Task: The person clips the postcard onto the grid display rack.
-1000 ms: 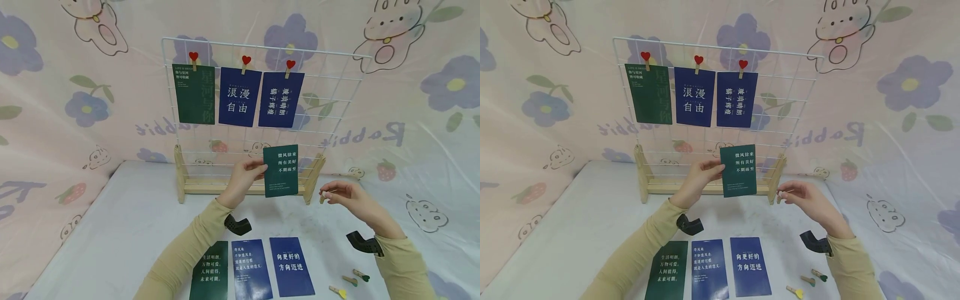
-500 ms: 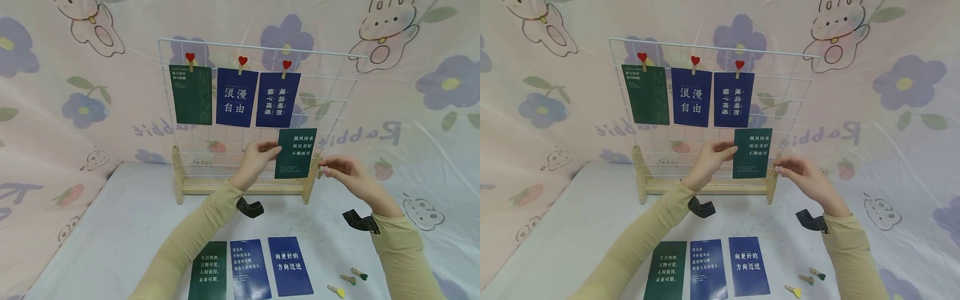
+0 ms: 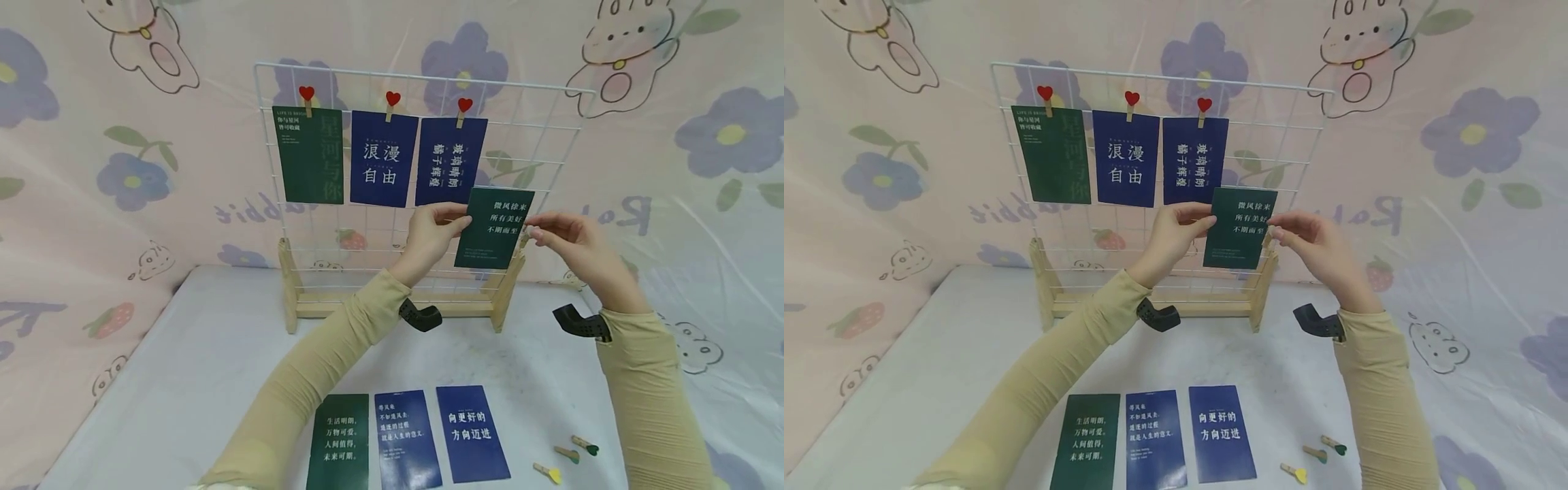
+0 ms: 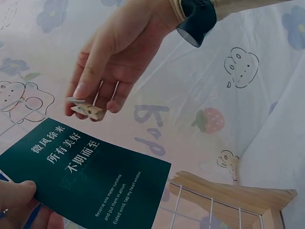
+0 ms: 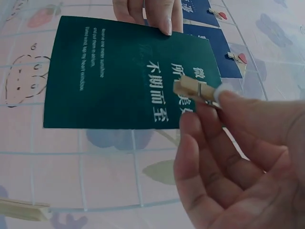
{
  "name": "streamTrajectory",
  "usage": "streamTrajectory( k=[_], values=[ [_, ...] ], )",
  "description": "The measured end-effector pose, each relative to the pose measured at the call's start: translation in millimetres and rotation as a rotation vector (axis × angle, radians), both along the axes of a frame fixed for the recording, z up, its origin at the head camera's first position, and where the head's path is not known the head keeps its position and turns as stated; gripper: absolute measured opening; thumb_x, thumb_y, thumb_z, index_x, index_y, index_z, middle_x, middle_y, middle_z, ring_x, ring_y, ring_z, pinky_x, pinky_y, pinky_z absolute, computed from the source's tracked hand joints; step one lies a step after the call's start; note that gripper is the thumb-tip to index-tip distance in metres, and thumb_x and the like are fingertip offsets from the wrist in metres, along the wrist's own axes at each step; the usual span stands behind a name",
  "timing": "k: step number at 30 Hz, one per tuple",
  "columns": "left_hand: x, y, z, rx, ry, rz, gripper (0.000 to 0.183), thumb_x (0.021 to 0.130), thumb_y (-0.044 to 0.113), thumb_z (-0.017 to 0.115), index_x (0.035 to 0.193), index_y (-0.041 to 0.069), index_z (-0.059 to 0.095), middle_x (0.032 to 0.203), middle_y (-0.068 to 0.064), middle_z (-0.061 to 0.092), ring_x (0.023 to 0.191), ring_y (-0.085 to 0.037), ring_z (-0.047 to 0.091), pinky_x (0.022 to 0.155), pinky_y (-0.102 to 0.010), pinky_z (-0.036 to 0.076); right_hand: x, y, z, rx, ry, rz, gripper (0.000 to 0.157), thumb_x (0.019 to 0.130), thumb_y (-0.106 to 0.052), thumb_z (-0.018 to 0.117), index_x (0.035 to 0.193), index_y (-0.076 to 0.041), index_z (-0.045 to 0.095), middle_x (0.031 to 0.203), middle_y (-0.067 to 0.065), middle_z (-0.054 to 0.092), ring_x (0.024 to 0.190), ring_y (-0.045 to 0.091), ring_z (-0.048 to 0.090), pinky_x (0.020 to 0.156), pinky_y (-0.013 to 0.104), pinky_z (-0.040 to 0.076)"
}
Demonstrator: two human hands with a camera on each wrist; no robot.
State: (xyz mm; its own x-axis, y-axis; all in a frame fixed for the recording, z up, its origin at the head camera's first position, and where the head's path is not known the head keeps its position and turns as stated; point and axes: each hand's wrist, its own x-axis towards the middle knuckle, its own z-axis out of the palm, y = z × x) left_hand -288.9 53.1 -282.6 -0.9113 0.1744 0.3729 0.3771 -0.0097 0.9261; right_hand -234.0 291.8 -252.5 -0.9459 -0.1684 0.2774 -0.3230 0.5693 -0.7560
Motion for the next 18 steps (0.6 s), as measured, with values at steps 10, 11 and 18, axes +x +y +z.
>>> streamTrajectory(
  k=[10, 11, 18],
  values=[
    [-15.8, 10.4, 16.0, 0.035, 0.069, 0.032, 0.022, 0.087, 0.004, 0.069, 0.108, 0.001, 0.071, 0.098, -0.007, 0.071, 0.084, -0.012, 0.066, 0.072, -0.019, 0.055, -16.5, -1.5, 24.4, -0.078, 0.083, 0.015, 0.033, 0.097, -0.022, 0.059, 0.123, -0.002, 0.058, 0.108, -0.002, 0.062, 0.093, 0.014, 0.056, 0.082, 0.016, 0.044],
    [-17.4, 11.0, 17.9, 0.035, 0.074, 0.038, 0.022, 0.087, 0.005, 0.07, 0.108, 0.001, 0.071, 0.098, -0.007, 0.071, 0.084, -0.012, 0.066, 0.072, -0.018, 0.055, -17.7, -1.4, 26.6, -0.077, 0.082, 0.014, 0.033, 0.096, -0.022, 0.06, 0.123, -0.003, 0.058, 0.108, -0.001, 0.062, 0.094, 0.015, 0.056, 0.083, 0.015, 0.043],
    [-24.7, 14.6, 32.0, 0.007, 0.101, 0.037, 0.024, 0.088, 0.008, 0.069, 0.111, 0.003, 0.07, 0.099, -0.004, 0.071, 0.081, -0.01, 0.066, 0.071, -0.016, 0.053, -26.2, 0.8, 42.9, -0.122, 0.117, 0.005, 0.03, 0.095, -0.02, 0.061, 0.121, -0.005, 0.062, 0.107, -0.002, 0.063, 0.098, 0.017, 0.054, 0.083, 0.015, 0.043]
  ],
)
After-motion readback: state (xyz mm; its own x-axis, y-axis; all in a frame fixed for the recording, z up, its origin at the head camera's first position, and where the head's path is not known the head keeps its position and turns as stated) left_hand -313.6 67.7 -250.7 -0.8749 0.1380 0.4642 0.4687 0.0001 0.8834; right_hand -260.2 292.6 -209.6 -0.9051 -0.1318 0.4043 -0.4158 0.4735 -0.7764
